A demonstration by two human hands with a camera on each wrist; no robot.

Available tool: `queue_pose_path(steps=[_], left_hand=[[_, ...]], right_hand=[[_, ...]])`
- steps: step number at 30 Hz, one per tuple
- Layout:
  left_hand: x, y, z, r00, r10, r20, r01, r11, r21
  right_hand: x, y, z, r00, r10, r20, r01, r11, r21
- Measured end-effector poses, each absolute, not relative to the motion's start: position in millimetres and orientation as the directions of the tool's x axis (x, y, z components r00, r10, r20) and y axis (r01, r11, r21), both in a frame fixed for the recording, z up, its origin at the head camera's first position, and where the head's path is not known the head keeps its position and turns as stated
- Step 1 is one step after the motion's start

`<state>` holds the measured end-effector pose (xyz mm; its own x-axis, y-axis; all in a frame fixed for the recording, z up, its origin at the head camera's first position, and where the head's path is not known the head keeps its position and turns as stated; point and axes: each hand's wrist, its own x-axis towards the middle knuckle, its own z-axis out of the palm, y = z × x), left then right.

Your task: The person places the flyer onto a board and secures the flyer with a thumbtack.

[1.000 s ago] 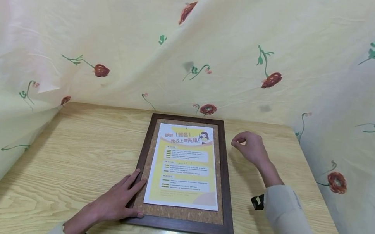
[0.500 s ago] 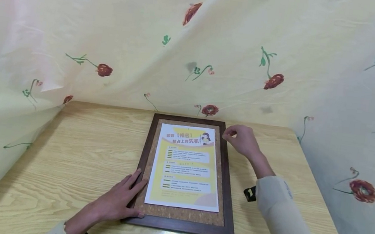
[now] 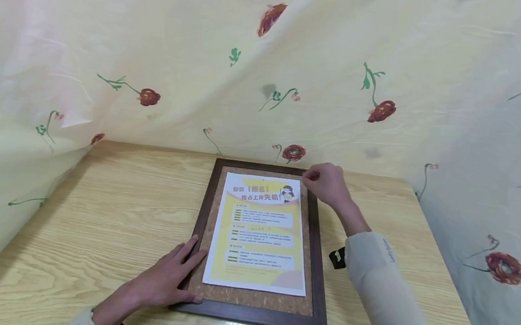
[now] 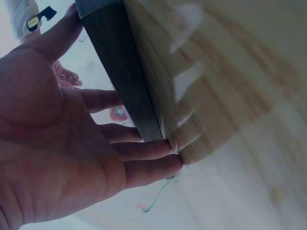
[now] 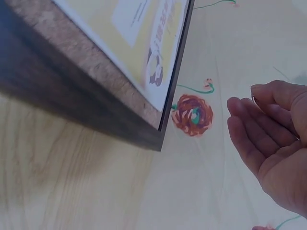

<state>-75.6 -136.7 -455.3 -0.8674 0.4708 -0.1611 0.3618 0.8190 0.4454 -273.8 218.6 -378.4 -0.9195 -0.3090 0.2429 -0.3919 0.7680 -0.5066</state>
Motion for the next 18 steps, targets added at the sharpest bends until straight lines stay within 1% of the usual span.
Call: queue_pose_path(steps=[5, 13, 18], left_hand=[[-76.4, -137.0, -455.6, -0.866, 0.477, -0.151, 0.371, 0.814, 0.447], [-77.5, -137.0, -451.7, -0.865, 0.477, -0.157, 0.371, 0.817, 0.441], [-77.4, -136.4, -446.6, -0.864, 0.472, -0.173, 0.359, 0.82, 0.445]], right_hand=[[-279.0, 209.4, -376.6, -0.912, -0.317, 0.259, -0.408, 0.756, -0.512], [-285.8, 195.1, -367.1, -0.936, -0.293, 0.194, -0.352, 0.755, -0.554], [-291.7, 186.0, -361.6, -0.93, -0.3, 0.215, -0.369, 0.745, -0.557]])
